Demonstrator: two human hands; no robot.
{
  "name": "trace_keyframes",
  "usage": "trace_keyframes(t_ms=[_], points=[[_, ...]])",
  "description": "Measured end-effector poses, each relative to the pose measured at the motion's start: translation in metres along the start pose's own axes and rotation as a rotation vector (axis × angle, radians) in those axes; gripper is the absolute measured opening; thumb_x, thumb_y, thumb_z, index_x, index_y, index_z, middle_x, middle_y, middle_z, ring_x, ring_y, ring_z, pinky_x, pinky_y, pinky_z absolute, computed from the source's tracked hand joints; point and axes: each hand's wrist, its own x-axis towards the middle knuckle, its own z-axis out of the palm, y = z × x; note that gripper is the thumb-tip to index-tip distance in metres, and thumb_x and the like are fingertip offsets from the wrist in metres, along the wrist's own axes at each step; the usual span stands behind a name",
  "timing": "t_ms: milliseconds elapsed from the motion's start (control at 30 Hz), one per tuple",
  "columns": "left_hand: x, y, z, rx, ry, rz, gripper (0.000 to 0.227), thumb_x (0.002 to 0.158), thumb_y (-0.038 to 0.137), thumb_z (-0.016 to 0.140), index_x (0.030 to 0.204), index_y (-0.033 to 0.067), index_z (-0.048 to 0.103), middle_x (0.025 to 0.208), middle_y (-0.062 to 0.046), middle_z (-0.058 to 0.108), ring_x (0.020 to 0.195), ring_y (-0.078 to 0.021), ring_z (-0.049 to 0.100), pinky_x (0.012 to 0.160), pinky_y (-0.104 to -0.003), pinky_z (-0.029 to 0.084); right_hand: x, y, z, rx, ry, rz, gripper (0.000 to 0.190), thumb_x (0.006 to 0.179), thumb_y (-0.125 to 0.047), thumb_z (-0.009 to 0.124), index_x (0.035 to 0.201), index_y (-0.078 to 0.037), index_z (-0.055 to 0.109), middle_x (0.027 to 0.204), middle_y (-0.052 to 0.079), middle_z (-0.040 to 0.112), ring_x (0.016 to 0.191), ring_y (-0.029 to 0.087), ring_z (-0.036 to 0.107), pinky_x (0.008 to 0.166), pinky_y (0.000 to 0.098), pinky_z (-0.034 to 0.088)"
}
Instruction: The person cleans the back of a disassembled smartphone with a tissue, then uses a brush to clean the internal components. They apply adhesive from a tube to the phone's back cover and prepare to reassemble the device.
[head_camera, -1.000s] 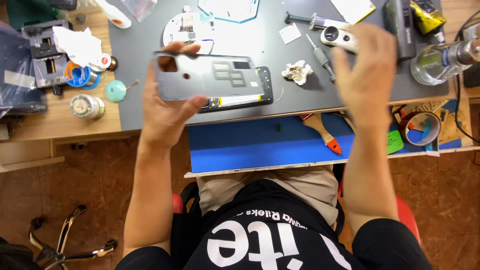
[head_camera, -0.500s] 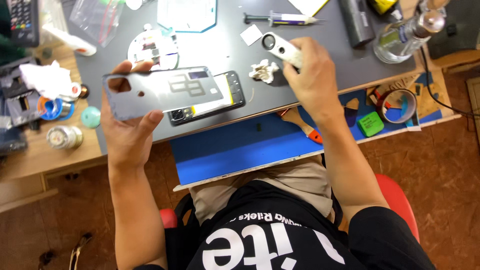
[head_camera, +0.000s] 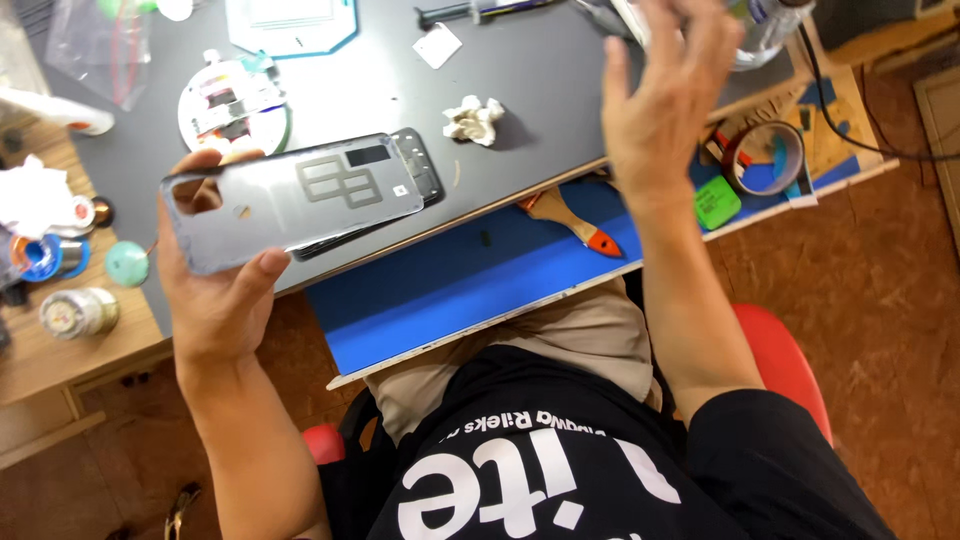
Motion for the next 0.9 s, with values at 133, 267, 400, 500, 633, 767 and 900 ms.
trace_keyframes(t_ms=[133, 267, 400, 500, 633, 767, 900], points=[[0.000, -0.001, 0.009, 0.033, -0.008, -0.111, 0.078, 0.087, 0.023, 0.076, 0.152, 0.0088, 0.037, 0.148, -0.019, 0.050, 0.135, -0.0255, 0.052, 0.112, -0.037, 0.049, -0.012, -0.042, -0.022, 0.537, -0.098, -0.092, 0.020, 0.104, 0.005, 0.069, 0.118, -0.009, 0.072, 0.099, 0.004, 0.074, 0.086, 0.026, 0.061, 0.088, 0.0397, 0.039], [0.001, -0.008, 0.018, 0.015, 0.001, -0.159, 0.072, 0.090, 0.022, 0.075, 0.149, 0.0124, 0.036, 0.151, -0.017, 0.049, 0.132, -0.0244, 0.052, 0.109, -0.037, 0.049, -0.010, -0.069, -0.033, 0.835, -0.272, -0.189, 0.025, 0.107, -0.017, 0.074, 0.128, -0.004, 0.068, 0.122, 0.013, 0.071, 0.114, 0.030, 0.064, 0.101, 0.0424, 0.054], [-0.002, -0.011, 0.017, 0.045, 0.079, -0.133, 0.079, 0.091, 0.017, 0.077, 0.155, 0.0159, 0.030, 0.148, -0.017, 0.050, 0.141, -0.0259, 0.051, 0.113, -0.035, 0.048, 0.004, -0.043, -0.057, 0.648, -0.295, -0.224, 0.017, 0.108, -0.008, 0.076, 0.123, -0.001, 0.072, 0.113, 0.014, 0.075, 0.102, 0.030, 0.068, 0.094, 0.0421, 0.055], [-0.001, -0.007, 0.020, 0.142, 0.045, -0.081, 0.073, 0.094, 0.011, 0.075, 0.152, 0.0159, 0.031, 0.151, -0.020, 0.049, 0.144, -0.0289, 0.048, 0.115, -0.039, 0.048, -0.003, 0.009, -0.084, 0.342, -0.444, 0.013, 0.014, 0.111, -0.018, 0.075, 0.113, -0.004, 0.080, 0.106, 0.009, 0.079, 0.091, 0.025, 0.070, 0.083, 0.0392, 0.051], [0.000, -0.011, 0.021, 0.115, 0.039, -0.126, 0.074, 0.093, 0.011, 0.076, 0.152, 0.0121, 0.031, 0.147, -0.017, 0.048, 0.141, -0.0283, 0.051, 0.113, -0.040, 0.051, -0.058, 0.084, -0.085, -0.068, -0.535, 0.297, 0.011, 0.103, -0.013, 0.074, 0.110, -0.009, 0.083, 0.098, 0.011, 0.077, 0.088, 0.034, 0.066, 0.073, 0.0504, 0.049], [0.004, -0.014, 0.032, -0.022, -0.003, -0.146, 0.075, 0.092, 0.012, 0.074, 0.153, 0.0102, 0.030, 0.150, -0.017, 0.049, 0.140, -0.0290, 0.052, 0.119, -0.046, 0.052, -0.109, 0.120, -0.043, -0.196, -0.555, 0.491, 0.036, 0.099, -0.025, 0.086, 0.125, -0.004, 0.075, 0.123, 0.025, 0.059, 0.113, 0.039, 0.053, 0.094, 0.0548, 0.047], [0.006, -0.021, 0.033, -0.079, -0.061, -0.113, 0.074, 0.092, 0.010, 0.074, 0.151, 0.0103, 0.030, 0.155, -0.024, 0.048, 0.144, -0.0335, 0.051, 0.119, -0.050, 0.051, -0.129, 0.134, -0.020, -0.325, -0.356, 0.328, 0.029, 0.088, -0.014, 0.088, 0.110, 0.001, 0.075, 0.119, 0.022, 0.053, 0.109, 0.043, 0.047, 0.084, 0.0580, 0.049]])
